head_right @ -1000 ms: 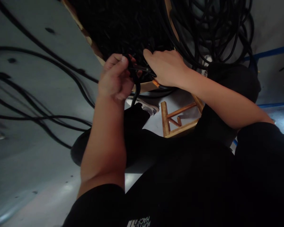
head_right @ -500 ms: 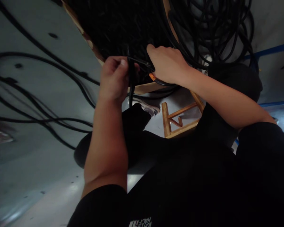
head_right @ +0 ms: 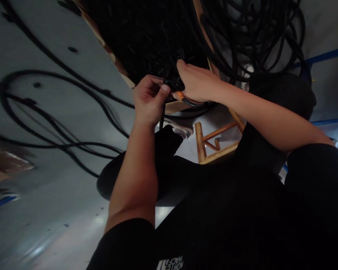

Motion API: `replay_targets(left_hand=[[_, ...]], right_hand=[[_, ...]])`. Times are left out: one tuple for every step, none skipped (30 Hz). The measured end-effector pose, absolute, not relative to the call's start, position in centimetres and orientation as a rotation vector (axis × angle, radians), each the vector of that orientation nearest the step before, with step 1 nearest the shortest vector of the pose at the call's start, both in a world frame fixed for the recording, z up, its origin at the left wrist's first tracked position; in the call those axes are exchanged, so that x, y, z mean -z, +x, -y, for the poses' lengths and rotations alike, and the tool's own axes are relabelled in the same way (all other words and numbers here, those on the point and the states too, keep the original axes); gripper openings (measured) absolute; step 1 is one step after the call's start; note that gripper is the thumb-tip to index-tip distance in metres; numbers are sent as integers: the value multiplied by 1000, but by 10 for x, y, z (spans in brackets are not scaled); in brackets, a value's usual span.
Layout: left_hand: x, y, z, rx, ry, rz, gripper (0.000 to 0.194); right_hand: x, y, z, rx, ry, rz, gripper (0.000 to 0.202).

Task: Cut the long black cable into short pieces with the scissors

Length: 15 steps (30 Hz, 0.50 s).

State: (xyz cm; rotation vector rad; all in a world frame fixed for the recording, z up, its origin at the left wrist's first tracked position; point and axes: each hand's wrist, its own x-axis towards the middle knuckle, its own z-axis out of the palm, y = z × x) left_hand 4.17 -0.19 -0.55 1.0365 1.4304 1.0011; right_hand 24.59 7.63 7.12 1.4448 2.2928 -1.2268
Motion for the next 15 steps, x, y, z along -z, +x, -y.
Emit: replay_targets(left_hand=[[3, 42, 2, -1002, 1042, -1425, 51], [0, 42, 2, -1003, 1043, -1421, 54], [-1, 41, 1, -998, 1037, -1420, 56], [-2, 39, 1, -985, 1025, -1422, 58], [-3, 37, 1, -964, 1008, -1421, 58], [-3, 35, 2, -951, 983, -1420, 59], [-3, 33, 2, -942, 952, -1411, 59], [-3, 31, 2, -933, 914, -1390, 59], [-4, 28, 2, -925, 871, -1361, 59], [-6, 26, 1, -906, 824, -1328, 58], [-8, 24, 0, -872, 775, -1297, 56], [-12, 22, -1, -821, 725, -1272, 54], [-16, 20, -2, -765, 679, -1254, 51], [-20, 19, -3, -717, 636, -1242, 50], [-23, 17, -4, -673, 601, -1228, 48]], right_hand=[[-71, 246, -76, 1245, 1450, -2295, 50], [-71, 246, -76, 1262, 1459, -2301, 46], [-70, 247, -76, 1280, 1468, -2311, 41], [-69, 248, -76, 1297, 1473, -2323, 36], [-69, 249, -76, 1312, 1479, -2331, 32], [-68, 250, -76, 1326, 1478, -2340, 29], [-68, 251, -76, 1336, 1469, -2349, 28], [-68, 252, -76, 1340, 1457, -2353, 27], [-69, 254, -77, 1338, 1444, -2355, 26], [-69, 255, -78, 1332, 1430, -2356, 26], [-70, 257, -80, 1326, 1415, -2358, 26], [-70, 259, -81, 1325, 1396, -2358, 27], [-70, 262, -83, 1325, 1375, -2361, 28], [-69, 264, -85, 1324, 1351, -2367, 29], [-69, 266, -87, 1317, 1324, -2377, 30]])
